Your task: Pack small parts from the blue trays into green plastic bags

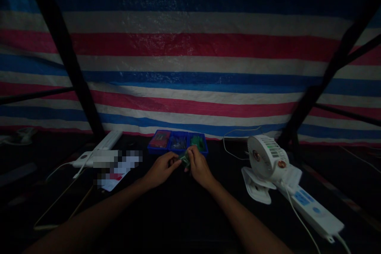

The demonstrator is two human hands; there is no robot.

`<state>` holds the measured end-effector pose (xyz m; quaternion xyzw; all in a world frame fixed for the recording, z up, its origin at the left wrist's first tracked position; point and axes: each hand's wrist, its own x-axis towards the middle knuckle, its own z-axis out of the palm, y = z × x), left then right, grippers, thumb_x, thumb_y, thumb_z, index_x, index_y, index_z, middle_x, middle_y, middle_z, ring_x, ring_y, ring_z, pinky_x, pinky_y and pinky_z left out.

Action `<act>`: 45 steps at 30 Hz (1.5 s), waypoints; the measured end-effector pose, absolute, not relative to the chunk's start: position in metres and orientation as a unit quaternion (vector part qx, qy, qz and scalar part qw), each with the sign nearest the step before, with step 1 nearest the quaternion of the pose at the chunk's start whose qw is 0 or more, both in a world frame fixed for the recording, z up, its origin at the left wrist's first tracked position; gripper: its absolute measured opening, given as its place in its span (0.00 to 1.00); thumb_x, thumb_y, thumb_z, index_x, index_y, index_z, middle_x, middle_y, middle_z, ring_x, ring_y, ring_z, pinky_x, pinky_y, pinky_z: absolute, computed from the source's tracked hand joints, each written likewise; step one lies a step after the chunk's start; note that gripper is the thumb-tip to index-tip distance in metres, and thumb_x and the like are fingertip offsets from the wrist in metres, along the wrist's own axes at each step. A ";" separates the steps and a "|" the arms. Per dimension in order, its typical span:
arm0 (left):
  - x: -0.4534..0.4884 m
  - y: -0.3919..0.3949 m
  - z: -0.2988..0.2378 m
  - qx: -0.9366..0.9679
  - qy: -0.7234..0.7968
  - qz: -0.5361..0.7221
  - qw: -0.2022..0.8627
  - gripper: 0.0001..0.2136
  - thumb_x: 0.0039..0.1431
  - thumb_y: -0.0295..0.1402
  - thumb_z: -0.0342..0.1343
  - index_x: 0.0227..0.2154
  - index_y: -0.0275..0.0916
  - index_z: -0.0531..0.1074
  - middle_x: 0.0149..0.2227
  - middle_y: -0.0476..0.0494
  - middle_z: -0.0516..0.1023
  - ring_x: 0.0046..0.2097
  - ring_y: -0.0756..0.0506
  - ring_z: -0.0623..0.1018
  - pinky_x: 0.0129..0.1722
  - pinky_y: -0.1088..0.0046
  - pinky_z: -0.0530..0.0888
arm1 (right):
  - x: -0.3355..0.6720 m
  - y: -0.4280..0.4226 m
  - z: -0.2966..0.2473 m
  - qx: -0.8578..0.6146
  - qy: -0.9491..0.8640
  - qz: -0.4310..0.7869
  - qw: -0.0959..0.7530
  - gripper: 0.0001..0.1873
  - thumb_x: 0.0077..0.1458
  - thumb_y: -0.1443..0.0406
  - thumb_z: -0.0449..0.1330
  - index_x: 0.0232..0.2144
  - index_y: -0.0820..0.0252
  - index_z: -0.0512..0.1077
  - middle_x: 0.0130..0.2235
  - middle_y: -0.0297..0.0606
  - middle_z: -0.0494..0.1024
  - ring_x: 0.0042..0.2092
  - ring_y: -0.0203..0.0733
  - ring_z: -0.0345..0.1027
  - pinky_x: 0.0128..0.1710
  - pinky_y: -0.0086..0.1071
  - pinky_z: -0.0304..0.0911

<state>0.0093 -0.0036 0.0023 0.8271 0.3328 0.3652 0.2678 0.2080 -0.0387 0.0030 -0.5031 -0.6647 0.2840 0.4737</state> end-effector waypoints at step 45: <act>0.010 0.000 -0.004 0.827 0.353 0.366 0.240 0.15 0.70 0.42 0.52 0.30 0.39 0.70 0.30 0.48 0.73 0.33 0.46 0.72 0.33 0.72 0.64 | 0.217 -0.030 0.002 -0.477 -0.681 0.204 0.517 0.08 0.66 0.58 0.57 0.42 0.55 0.65 0.36 0.33 0.69 0.37 0.40 0.65 0.38 0.32 0.63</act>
